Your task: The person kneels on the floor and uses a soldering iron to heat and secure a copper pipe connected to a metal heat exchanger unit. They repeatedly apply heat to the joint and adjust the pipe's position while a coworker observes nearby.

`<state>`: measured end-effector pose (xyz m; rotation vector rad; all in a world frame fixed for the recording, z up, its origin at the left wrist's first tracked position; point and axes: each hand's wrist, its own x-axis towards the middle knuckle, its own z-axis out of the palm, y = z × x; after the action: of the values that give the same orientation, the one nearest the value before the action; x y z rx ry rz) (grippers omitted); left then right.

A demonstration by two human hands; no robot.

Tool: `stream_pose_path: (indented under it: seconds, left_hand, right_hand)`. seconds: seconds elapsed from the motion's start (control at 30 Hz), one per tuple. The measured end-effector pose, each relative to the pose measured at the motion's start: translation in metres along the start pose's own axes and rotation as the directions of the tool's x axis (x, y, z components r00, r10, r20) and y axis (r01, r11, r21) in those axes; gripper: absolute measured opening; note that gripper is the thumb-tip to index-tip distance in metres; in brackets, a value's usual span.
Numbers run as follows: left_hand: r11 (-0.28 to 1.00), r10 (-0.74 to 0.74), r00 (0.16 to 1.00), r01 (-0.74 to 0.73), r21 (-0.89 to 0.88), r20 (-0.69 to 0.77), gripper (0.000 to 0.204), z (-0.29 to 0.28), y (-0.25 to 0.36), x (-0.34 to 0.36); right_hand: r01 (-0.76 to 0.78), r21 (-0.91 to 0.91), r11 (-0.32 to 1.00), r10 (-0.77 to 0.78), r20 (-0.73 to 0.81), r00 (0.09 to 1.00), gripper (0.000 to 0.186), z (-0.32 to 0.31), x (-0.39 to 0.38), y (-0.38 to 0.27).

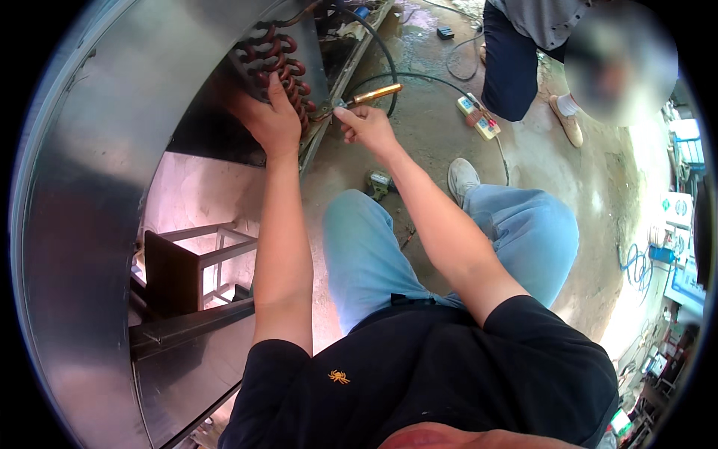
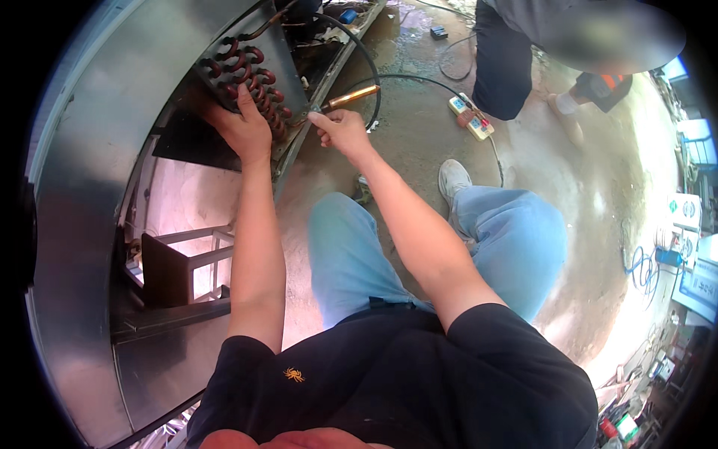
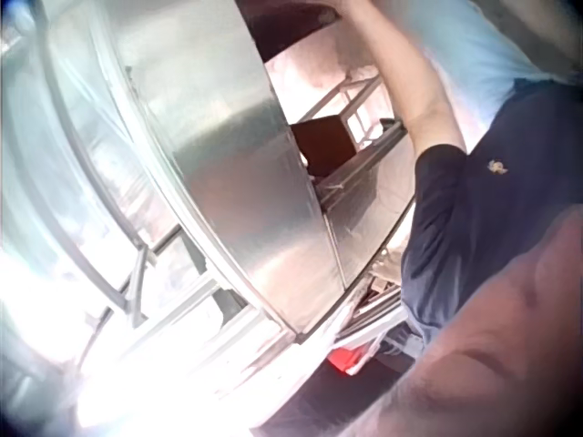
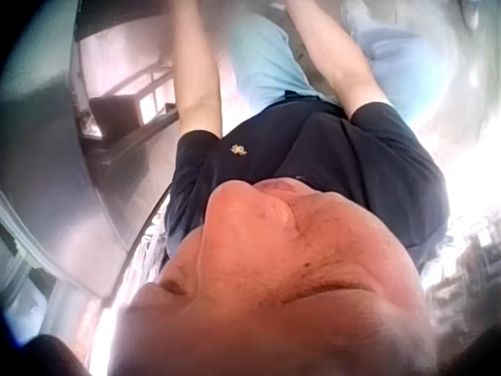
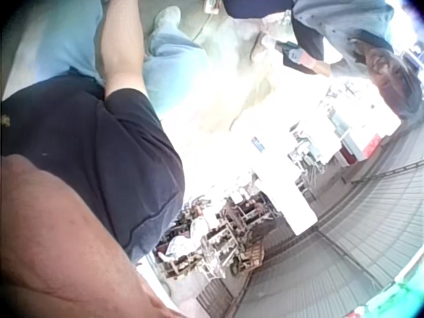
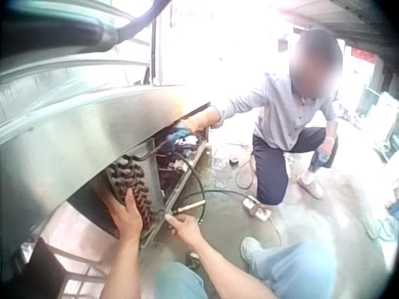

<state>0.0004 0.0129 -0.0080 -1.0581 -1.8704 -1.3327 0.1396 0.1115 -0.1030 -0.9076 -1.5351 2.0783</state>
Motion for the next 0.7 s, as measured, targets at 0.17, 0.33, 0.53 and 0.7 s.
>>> stream_pose_path:
  seconds: [0.17, 0.33, 0.53, 0.7]
  left_hand:
    - [0.999, -0.024, 1.000, 0.024, -0.032, -0.012, 0.077, 0.006, 0.000, -0.002]
    - [0.998, -0.047, 0.999, 0.047, -0.033, -0.016, 0.079, 0.004, 0.001, -0.006]
    - [1.000, -0.022, 0.998, 0.023, 0.014, -0.059, 0.081, 0.007, -0.007, -0.011]
    - [0.999, -0.029, 0.998, 0.030, 0.018, -0.056, 0.078, 0.006, -0.006, -0.011]
  right_hand:
    - [-0.147, -0.107, 0.983, 0.114, -0.267, 0.957, 0.062, 0.021, 0.018, -0.015]
    - [-0.178, 0.363, 0.915, 0.216, -0.067, 0.974, 0.048, 0.022, 0.021, -0.006]
    - [-0.083, 0.451, 0.889, 0.051, 0.084, 0.995, 0.035, 0.000, 0.013, 0.008]
    - [-0.192, 0.153, 0.969, 0.207, -0.089, 0.974, 0.050, 0.013, 0.021, -0.014]
